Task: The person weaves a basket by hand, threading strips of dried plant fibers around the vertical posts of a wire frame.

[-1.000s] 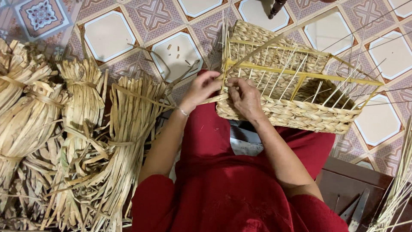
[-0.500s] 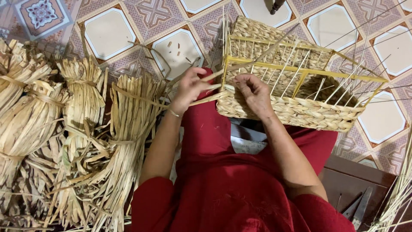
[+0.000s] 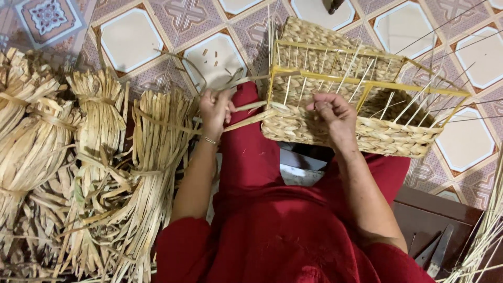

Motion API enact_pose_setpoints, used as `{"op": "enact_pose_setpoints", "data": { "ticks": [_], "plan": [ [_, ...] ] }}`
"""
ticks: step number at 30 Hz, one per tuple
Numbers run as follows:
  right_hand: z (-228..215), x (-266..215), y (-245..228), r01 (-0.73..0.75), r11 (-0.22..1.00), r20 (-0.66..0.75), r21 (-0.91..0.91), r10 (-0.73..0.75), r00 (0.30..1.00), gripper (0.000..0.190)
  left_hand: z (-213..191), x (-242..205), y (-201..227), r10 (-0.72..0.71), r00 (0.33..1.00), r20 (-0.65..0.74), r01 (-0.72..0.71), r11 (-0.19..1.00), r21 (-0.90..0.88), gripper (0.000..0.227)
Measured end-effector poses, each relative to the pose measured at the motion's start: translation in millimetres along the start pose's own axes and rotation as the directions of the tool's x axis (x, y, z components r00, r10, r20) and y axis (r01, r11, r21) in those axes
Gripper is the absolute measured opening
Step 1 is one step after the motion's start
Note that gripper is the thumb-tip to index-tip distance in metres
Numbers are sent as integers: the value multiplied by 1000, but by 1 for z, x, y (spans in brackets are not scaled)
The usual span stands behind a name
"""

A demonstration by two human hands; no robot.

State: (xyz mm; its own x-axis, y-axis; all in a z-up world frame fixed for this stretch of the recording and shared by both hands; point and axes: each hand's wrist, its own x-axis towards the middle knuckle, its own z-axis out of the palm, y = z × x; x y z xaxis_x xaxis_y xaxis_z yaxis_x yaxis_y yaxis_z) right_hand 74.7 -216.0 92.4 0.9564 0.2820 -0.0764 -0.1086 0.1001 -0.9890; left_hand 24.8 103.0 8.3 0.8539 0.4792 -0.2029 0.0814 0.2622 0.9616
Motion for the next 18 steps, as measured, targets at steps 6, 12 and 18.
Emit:
{"op": "enact_pose_setpoints", "data": {
  "ticks": [6,12,18],
  "plan": [
    [4,-9,-10,3,999,-3,-33,-3,1000,16,-20,-18,51,-352,927,127,360,743,-565,63],
    [33,-6,7,-192,933,213,-304,263,941,29,32,-108,84,361,864,351,-298,928,-223,39],
    [41,15,6,-208,866,310,-455,373,874,30,65,-168,71,538,603,589,-710,698,90,62]
  ]
}}
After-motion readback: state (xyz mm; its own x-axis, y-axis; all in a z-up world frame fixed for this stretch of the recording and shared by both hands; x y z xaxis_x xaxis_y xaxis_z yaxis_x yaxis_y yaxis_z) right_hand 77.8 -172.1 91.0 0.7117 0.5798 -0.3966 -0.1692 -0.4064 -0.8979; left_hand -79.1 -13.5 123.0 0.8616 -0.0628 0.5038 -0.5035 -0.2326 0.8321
